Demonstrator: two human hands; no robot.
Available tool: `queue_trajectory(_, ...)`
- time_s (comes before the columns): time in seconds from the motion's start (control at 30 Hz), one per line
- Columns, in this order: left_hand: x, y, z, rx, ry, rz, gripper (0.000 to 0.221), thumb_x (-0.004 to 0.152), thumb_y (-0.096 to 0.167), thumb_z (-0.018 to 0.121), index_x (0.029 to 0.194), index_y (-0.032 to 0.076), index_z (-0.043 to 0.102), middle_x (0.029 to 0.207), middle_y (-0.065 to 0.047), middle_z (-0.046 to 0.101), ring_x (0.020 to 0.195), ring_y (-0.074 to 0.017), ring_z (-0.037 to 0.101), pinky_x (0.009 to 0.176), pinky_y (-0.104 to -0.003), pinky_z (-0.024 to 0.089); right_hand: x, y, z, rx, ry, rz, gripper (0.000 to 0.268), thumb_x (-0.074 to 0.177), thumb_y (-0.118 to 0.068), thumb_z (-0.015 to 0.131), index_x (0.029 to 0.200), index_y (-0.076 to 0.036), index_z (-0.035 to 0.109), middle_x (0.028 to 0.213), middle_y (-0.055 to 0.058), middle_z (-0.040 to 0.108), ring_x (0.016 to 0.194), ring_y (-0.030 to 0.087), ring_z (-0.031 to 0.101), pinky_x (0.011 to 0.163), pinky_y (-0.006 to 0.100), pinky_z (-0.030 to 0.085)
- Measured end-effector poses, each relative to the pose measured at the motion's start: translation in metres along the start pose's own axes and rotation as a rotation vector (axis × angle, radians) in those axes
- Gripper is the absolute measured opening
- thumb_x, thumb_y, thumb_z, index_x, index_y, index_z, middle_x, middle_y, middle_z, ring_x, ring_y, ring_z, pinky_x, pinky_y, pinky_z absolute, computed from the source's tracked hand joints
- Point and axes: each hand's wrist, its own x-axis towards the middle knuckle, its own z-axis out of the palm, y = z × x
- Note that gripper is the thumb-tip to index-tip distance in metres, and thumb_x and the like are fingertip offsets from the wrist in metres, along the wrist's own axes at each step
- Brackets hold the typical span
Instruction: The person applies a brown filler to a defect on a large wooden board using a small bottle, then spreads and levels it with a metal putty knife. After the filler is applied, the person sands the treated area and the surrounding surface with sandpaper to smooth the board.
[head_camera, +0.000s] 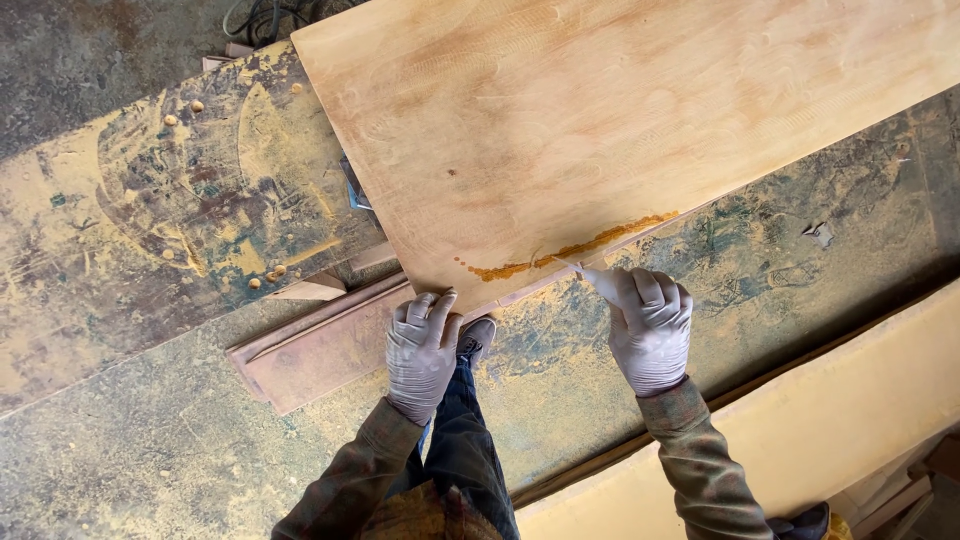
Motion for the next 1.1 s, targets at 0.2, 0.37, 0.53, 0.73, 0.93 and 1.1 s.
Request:
queue_trajectory(0.2,0.002,0.0,-0.004,-0.022,-0.009,0.002,0.041,0.086,0.014,0.08,0.124,0.007,0.068,0.117,-0.009,0.058,0.102,-0.0291,0.058,0.088,-0.043,0.051,0.005,-0.013,-0.001,0.015,-0.012,-0.004,0.045,0.086,-0.006,0.076,0.129,-0.005,0.062,0.122,0.008,0.058,0.112,0.029,0.058,0.096,0.047,0.045)
queue_trajectory(0.37,0.002,-0.001,-0.005,-0.011,-0.003,0.016,0.041,0.087,0.013,0.079,0.125,0.006,0.068,0.118,-0.01,0.057,0.103,-0.0293,0.058,0.088,-0.042,0.052,0.006,-0.018,0.001,0.06,0.005,-0.041,0.048,0.084,-0.007,0.077,0.129,-0.003,0.062,0.123,0.009,0.057,0.113,0.03,0.058,0.096,0.047,0.044)
queue_trajectory(0.53,0.003,-0.001,-0.007,-0.034,-0.002,0.022,0.042,0.085,0.018,0.081,0.123,0.005,0.068,0.117,-0.011,0.057,0.102,-0.0287,0.058,0.086,-0.042,0.051,0.009,-0.027,0.003,0.08,-0.006,-0.045,0.043,0.086,-0.006,0.078,0.127,-0.005,0.063,0.122,0.007,0.057,0.114,0.028,0.058,0.098,0.047,0.045)
queue_trajectory(0.73,0.001,-0.004,-0.006,0.0,0.012,0.019,0.036,0.088,0.015,0.078,0.122,0.005,0.072,0.119,-0.007,0.058,0.107,-0.0269,0.056,0.089,-0.042,0.052,0.011,-0.033,0.005,0.081,-0.022,-0.063,0.047,0.083,-0.003,0.078,0.128,-0.004,0.063,0.123,0.008,0.057,0.115,0.029,0.058,0.099,0.047,0.045)
queue_trajectory(0.93,0.006,-0.001,-0.01,0.12,0.003,0.203,0.026,0.086,0.029,0.08,0.093,0.005,0.074,0.128,-0.005,0.059,0.111,-0.0289,0.055,0.087,-0.042,0.052,0.013,-0.041,0.01,0.091,-0.018,-0.099,0.051,0.08,-0.004,0.078,0.128,-0.002,0.063,0.125,0.01,0.056,0.115,0.03,0.057,0.095,0.047,0.045)
queue_trajectory(1.1,0.006,-0.001,-0.01,0.131,-0.007,0.193,0.029,0.085,0.032,0.081,0.093,0.005,0.073,0.127,-0.005,0.06,0.111,-0.0287,0.055,0.087,-0.042,0.053,0.018,-0.05,0.01,0.132,-0.001,-0.12,0.051,0.081,-0.002,0.077,0.129,-0.002,0.063,0.125,0.009,0.056,0.114,0.03,0.057,0.096,0.046,0.045)
